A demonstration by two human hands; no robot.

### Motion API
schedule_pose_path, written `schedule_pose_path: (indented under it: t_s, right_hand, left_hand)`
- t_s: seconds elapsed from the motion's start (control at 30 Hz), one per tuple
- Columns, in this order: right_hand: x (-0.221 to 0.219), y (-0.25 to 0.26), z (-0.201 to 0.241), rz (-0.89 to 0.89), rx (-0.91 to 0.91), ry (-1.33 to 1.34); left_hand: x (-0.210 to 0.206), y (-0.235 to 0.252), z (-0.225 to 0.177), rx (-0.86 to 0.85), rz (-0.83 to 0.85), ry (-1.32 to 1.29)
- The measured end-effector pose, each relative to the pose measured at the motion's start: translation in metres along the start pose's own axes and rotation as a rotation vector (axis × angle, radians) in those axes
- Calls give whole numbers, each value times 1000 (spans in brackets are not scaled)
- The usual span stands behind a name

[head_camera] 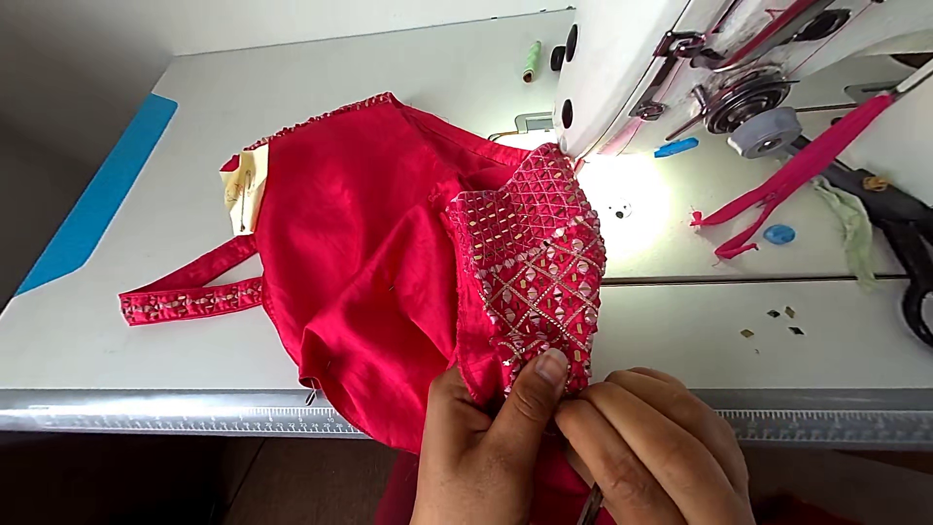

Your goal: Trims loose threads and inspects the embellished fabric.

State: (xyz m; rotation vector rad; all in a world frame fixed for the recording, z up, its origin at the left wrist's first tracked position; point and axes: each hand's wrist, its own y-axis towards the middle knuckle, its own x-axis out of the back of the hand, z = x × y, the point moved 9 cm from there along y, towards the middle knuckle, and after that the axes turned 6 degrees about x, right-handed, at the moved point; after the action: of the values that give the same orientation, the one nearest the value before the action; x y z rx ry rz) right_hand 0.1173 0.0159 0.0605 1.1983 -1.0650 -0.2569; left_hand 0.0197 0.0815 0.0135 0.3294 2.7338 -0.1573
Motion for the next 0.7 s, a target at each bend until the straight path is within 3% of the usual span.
schedule_pose_path:
  t_s: [0.23,0.4,0.57,0.7]
  right_hand:
    - [-5,2,2,36,42,65]
    - [12,-16,-32,-119,-362,227]
    - [59,-64,-98,118,-799,13]
    - [84,-94,-128,267,-950,-221]
  left_hand:
    - [3,2,3,88,-5,-67]
    - [3,1,2,41,45,-56]
    - [9,-4,-3,-11,123,35]
    - [8,-7,-2,4,157,39]
